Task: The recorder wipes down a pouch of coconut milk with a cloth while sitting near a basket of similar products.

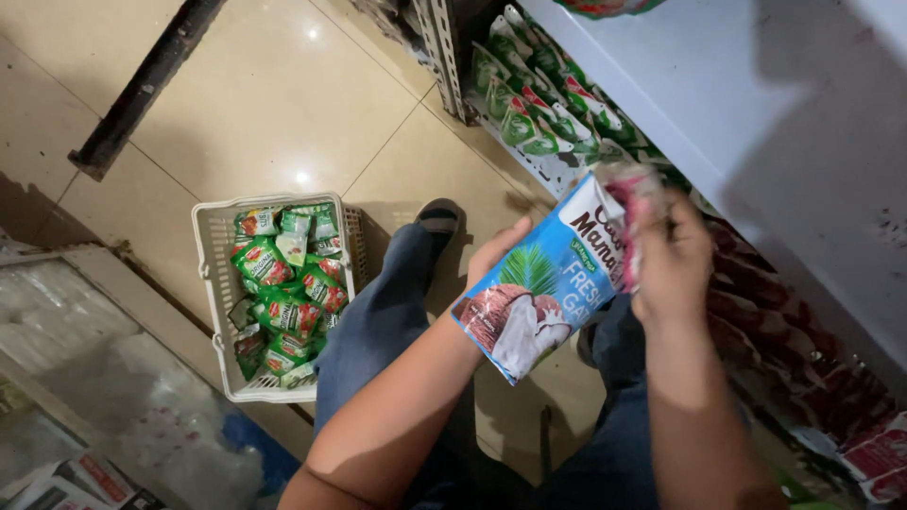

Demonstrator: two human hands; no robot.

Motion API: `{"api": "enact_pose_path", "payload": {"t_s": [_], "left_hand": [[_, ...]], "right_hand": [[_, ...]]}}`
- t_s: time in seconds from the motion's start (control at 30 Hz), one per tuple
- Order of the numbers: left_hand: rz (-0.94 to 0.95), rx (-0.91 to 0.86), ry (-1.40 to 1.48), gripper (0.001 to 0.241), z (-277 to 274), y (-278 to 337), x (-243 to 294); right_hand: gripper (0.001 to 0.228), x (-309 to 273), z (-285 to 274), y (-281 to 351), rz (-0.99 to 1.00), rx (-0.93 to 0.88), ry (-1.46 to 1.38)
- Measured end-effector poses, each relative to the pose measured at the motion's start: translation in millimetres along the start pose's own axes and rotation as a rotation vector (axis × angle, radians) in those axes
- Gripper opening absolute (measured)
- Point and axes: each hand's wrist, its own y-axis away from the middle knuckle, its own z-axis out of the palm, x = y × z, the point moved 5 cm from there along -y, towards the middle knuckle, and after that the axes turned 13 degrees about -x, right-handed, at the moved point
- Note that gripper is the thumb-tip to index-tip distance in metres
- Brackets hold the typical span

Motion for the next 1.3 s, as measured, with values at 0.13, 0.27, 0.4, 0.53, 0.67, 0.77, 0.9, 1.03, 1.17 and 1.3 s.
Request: {"api": "enact_pose_path", "payload": {"t_s": [0.13,0.27,0.4,0.53,0.67,0.77,0.9,1.03,1.17,1.3], "left_hand": [[0.025,-0.033,0.008,0.044,25.7,8.1,2.4],[0.107,-0.172,0.101,0.056,31.8,1.7,4.6],[0.337,-0.031,-0.209,0.037,-62.6,-36.8,40.4],[0.178,-0.366,-0.07,0.044,-13.5,-15.6,24.4],[-0.026,-0.797,0.129,0.052,38.7,7.5,1.8],[0.019,-0.615,0.125,0.045,6.1,-3.7,-10.1],[0.026,-0.426,-0.156,0.124,92.2,29.7,-15.6],[-0.031,-0.525,-0.023,0.12,26.3,16.1,-12.7],[-0.032,-0.699,0.114,0.113,14.5,23.6,-10.9],[0.005,-0.745,0.129,0.107,25.9,34.6,-9.5]], "right_hand": [[0.025,30.6,-14.9,8.0,0.101,0.134,-0.161],[0.028,-13.1,-11.9,17.6,-0.244,0.019,0.332],[0.026,-72.6,17.4,52.2,-0.433,-0.169,0.224],[0.038,-93.3,34.1,65.9,-0.586,-0.537,0.25],[0.042,-70.3,26.5,45.4,-0.49,-0.382,0.388],[0.052,-56.3,12.7,24.6,-0.392,-0.289,0.469],[0.063,-48.8,12.4,15.9,-0.419,-0.301,0.363],[0.07,-43.8,24.1,18.9,-0.442,-0.314,0.427],[0.071,-81.2,33.5,33.6,-0.465,-0.365,0.407],[0.072,-100.6,40.1,52.4,-0.475,-0.426,0.383]]}}
